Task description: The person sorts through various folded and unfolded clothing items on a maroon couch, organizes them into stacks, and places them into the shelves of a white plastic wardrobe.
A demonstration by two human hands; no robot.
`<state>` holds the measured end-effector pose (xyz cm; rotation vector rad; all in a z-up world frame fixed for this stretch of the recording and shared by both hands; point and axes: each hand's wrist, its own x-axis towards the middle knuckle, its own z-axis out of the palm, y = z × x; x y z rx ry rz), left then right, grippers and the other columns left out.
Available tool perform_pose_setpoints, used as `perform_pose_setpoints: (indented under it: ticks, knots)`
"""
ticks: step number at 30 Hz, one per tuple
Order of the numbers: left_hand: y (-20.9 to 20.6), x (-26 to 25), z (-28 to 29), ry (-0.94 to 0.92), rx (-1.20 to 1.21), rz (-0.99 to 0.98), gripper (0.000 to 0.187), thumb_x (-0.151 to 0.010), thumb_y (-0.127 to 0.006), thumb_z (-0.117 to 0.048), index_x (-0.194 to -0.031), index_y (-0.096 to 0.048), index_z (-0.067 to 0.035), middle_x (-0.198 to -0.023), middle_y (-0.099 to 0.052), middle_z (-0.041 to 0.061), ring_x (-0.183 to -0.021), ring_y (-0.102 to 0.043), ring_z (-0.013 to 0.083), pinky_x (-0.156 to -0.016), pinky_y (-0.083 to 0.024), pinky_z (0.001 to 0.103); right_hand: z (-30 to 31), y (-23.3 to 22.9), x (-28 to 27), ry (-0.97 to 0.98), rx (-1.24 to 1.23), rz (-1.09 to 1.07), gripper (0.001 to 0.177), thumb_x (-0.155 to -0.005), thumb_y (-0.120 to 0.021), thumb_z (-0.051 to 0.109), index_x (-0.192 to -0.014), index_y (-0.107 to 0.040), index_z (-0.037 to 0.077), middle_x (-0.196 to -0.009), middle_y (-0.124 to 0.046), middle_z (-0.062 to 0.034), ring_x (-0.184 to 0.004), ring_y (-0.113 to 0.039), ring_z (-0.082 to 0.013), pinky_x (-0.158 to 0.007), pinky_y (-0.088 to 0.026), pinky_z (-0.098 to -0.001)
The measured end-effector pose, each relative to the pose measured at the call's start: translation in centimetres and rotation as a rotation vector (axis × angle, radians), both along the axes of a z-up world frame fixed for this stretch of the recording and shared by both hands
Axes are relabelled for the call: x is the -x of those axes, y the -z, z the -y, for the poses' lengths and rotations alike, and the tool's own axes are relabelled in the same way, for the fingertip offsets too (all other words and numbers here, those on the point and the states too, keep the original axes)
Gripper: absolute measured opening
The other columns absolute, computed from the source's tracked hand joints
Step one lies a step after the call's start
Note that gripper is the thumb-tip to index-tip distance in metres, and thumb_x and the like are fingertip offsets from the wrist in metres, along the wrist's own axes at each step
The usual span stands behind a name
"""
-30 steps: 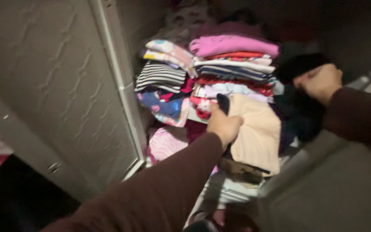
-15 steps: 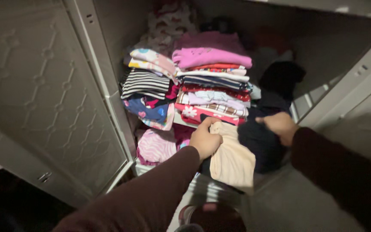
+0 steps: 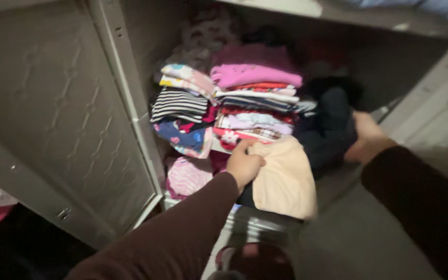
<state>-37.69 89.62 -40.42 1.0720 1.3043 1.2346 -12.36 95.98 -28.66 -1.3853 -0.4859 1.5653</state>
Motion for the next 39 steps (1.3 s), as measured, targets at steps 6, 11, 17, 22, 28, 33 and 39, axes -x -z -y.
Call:
perform_pose_setpoints:
  ticks: [6,11,17,22,28,33,39]
  knots:
    - [-5.9,-0.8,4.4,-0.054,0.105,-0.142,0.067,-0.073,-0.065,-0.009,-0.139,-0.060,-0.019,-0.112,-0.074,0.019,-0.099,-0.072,0.0287,-0.087,-0.055,0.036,9.2,-2.2,0.2,-0.112,-0.299,0.680,0.030,-0.093,-0.070,0.025,-0.107,-0.071,-0.001,-0.098,-0.075,-0.0149,-0.091,-0.068,-0.0249,-0.085,-0.055,-0.0430]
    - [-9.4,-0.8,8.1,-0.132,0.197,0.052,0.106,-0.067,-0.063,-0.003,-0.162,-0.020,-0.023,-0.117,-0.069,0.019,-0.093,-0.071,0.0294,-0.082,-0.057,0.040,17.3,-11.6,1.8,-0.040,-0.662,0.986,0.032,-0.096,-0.067,0.030,-0.106,-0.072,0.001,-0.095,-0.073,-0.0078,-0.086,-0.065,-0.0155,-0.078,-0.052,-0.0329]
    - [-12.0,2.0,10.5,-0.303,0.163,0.384,0.117,-0.061,-0.069,0.004,-0.161,-0.012,-0.018,-0.133,-0.057,0.022,-0.101,-0.064,0.0298,-0.085,-0.057,0.044,22.7,-19.1,2.1,0.059,-0.460,0.605,0.037,-0.097,-0.067,0.037,-0.104,-0.069,0.001,-0.088,-0.069,-0.0057,-0.077,-0.062,-0.0176,-0.071,-0.052,-0.0339]
    - [-17.5,5.8,13.2,-0.194,0.465,0.702,0.109,-0.069,-0.061,-0.001,-0.162,-0.008,-0.023,-0.136,-0.054,0.027,-0.107,-0.065,0.0410,-0.089,-0.055,0.060,27.2,-22.3,2.6,0.060,-0.293,0.807,0.035,-0.092,-0.073,0.036,-0.096,-0.069,0.001,-0.082,-0.068,-0.0078,-0.070,-0.062,-0.0179,-0.066,-0.051,-0.0344]
    - [-20.7,5.6,15.2,0.528,0.401,0.854,0.100,-0.067,-0.070,-0.018,-0.160,-0.038,0.000,-0.127,-0.065,0.027,-0.096,-0.074,0.0412,-0.075,-0.064,0.056,36.5,-24.2,1.9,0.248,-0.312,0.619,0.031,-0.090,-0.072,0.034,-0.095,-0.065,0.004,-0.077,-0.064,-0.0051,-0.066,-0.061,-0.0191,-0.062,-0.051,-0.0349]
    - [-25.0,0.5,20.0,0.478,0.267,0.595,0.099,-0.085,-0.074,-0.025,-0.163,-0.013,-0.028,-0.141,-0.062,0.015,-0.115,-0.068,0.0308,-0.094,-0.055,0.052,45.8,-24.5,0.3,0.435,-0.291,0.668,0.034,-0.091,-0.073,0.036,-0.096,-0.068,0.002,-0.083,-0.068,-0.0055,-0.071,-0.062,-0.0171,-0.066,-0.051,-0.0329]
    - [-29.9,-5.6,26.4,0.750,0.305,0.548,0.118,-0.089,-0.069,-0.012,-0.158,0.024,-0.037,-0.145,-0.054,0.014,-0.117,-0.069,0.0330,-0.088,-0.060,0.056,57.4,-28.0,-2.4,0.683,-0.258,0.850,0.039,-0.096,-0.070,0.038,-0.099,-0.072,-0.001,-0.087,-0.069,-0.0080,-0.073,-0.061,-0.0164,-0.068,-0.050,-0.0332]
